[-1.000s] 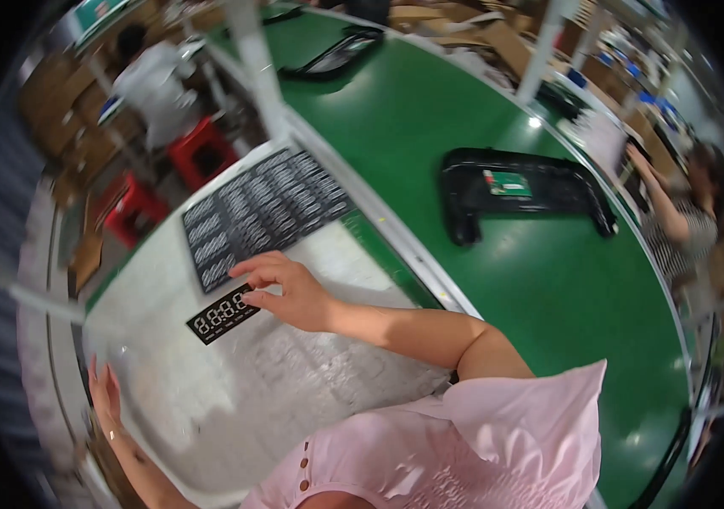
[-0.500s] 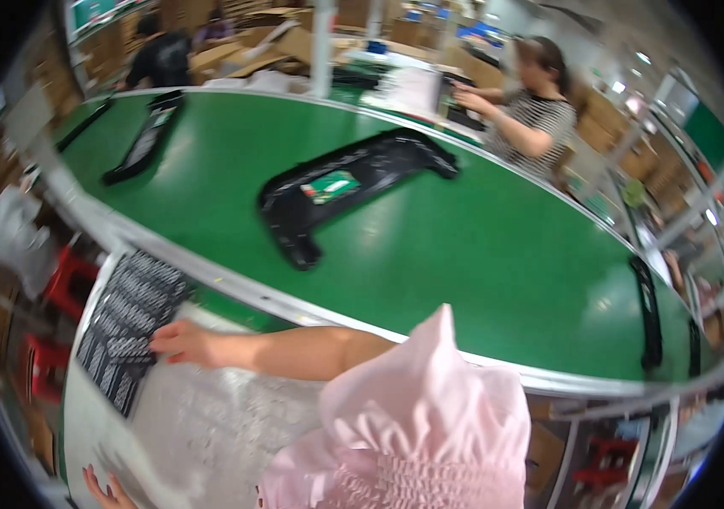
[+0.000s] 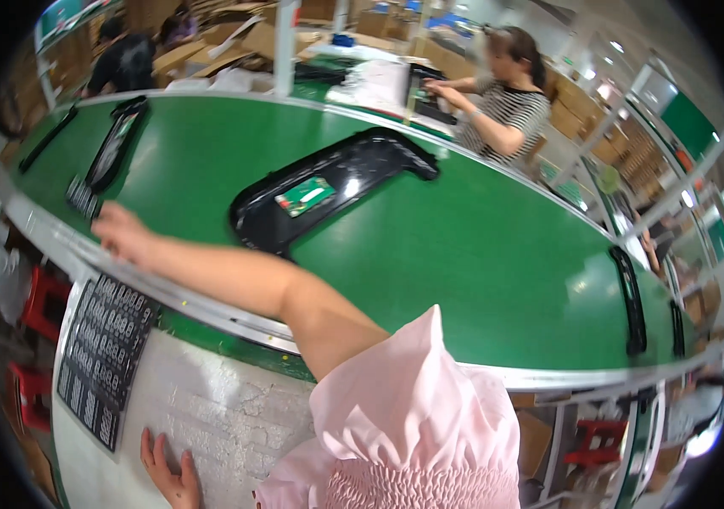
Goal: Applying display label stickers to plastic electronic device covers on a factory assembly line.
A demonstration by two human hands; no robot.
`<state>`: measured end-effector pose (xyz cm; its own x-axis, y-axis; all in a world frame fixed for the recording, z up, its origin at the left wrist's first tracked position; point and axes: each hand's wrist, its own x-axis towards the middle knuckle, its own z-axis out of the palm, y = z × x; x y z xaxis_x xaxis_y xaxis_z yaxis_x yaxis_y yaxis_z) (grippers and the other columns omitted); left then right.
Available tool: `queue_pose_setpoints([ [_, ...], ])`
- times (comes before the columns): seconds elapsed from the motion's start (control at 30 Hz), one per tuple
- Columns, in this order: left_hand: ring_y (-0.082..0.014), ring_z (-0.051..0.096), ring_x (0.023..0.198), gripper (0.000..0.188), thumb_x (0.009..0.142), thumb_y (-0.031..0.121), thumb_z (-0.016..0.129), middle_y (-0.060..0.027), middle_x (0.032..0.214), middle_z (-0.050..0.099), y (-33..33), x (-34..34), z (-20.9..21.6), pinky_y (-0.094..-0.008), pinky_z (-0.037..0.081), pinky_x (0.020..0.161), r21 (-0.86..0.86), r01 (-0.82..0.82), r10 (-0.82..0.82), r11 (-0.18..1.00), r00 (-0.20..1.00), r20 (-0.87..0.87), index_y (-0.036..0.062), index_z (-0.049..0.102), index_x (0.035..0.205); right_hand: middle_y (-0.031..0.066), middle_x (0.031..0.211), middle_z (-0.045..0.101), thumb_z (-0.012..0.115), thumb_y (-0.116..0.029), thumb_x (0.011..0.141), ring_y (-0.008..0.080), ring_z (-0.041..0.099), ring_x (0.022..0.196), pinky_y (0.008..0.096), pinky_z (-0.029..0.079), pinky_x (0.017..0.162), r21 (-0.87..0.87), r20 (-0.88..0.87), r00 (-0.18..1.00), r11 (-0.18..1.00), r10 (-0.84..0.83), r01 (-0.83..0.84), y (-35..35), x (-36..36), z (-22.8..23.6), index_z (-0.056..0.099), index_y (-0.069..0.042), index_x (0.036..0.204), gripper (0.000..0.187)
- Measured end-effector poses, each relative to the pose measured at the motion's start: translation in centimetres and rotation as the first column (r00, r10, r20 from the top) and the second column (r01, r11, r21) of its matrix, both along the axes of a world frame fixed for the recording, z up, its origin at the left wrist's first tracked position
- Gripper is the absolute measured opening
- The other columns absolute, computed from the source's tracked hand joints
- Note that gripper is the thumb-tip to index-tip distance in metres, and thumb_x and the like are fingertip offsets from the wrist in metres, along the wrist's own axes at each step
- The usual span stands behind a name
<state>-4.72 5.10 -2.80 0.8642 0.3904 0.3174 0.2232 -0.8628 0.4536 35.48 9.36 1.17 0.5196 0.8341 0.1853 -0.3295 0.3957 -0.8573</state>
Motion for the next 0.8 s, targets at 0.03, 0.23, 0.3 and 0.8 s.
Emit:
queue_pose_setpoints([
  [0.03, -0.0396, 0.039, 0.127, 0.053, 0.076, 0.015, 0.068, -0.0205, 0.14, 0.041, 0.1, -1.5, -0.8, -0.0476, 0.032, 0.105, -0.028, -0.065, 0.063, 0.997, 0.996, -0.056, 0.0014, 0.051, 0.125, 0.0063, 0.108, 0.052, 0.067, -0.028, 0.082, 0.0147, 0.057, 0.074, 0.0297, 0.047, 0.05, -0.046, 0.087, 0.995, 0.998, -0.048, 0.053, 1.2, 0.6, 1.3, 0.03, -0.012, 0.14, 0.07],
  [0.23, -0.0406, 0.048, 0.116, 0.049, 0.069, 0.022, 0.077, -0.0248, 0.133, 0.047, 0.0, 1.2, 0.8, -0.0463, 0.041, 0.096, -0.064, -0.147, 0.144, 0.987, 0.988, -0.053, -0.0007, 0.06, 0.109, 0.0147, 0.128, 0.043, 0.069, -0.022, 0.081, 0.0186, 0.06, 0.07, 0.0336, 0.05, 0.055, -0.217, 0.511, 0.832, 0.904, -0.217, 0.369, 8.8, 12.8, -1.5, 0.014, -0.017, 0.149, 0.087],
  [0.3, -0.0401, 0.049, 0.113, 0.049, 0.067, 0.022, 0.078, -0.0242, 0.132, 0.048, -0.4, 0.8, 0.9, -0.0458, 0.042, 0.094, -0.039, -0.188, 0.187, 0.981, 0.982, -0.032, -0.0007, 0.061, 0.107, 0.02, 0.131, 0.046, 0.071, -0.025, 0.079, 0.0274, 0.063, 0.085, 0.0383, 0.053, 0.072, -0.117, 0.669, 0.704, 0.902, -0.239, 0.417, 12.7, 15.1, -3.3, 0.012, -0.02, 0.15, 0.092],
  [0.8, -0.0394, 0.05, 0.115, 0.048, 0.069, 0.024, 0.078, -0.0201, 0.128, 0.052, -0.4, 3.6, 1.6, -0.0465, 0.042, 0.096, 0.015, -0.119, 0.118, 0.993, 0.993, 0.028, 0.0014, 0.061, 0.108, 0.0192, 0.103, 0.064, 0.072, -0.013, 0.078, 0.0371, 0.063, 0.095, 0.0454, 0.049, 0.083, -0.175, 0.983, 0.074, 0.741, 0.167, 0.648, 3.8, 17.2, 1.3, 0.013, -0.026, 0.146, 0.091],
])
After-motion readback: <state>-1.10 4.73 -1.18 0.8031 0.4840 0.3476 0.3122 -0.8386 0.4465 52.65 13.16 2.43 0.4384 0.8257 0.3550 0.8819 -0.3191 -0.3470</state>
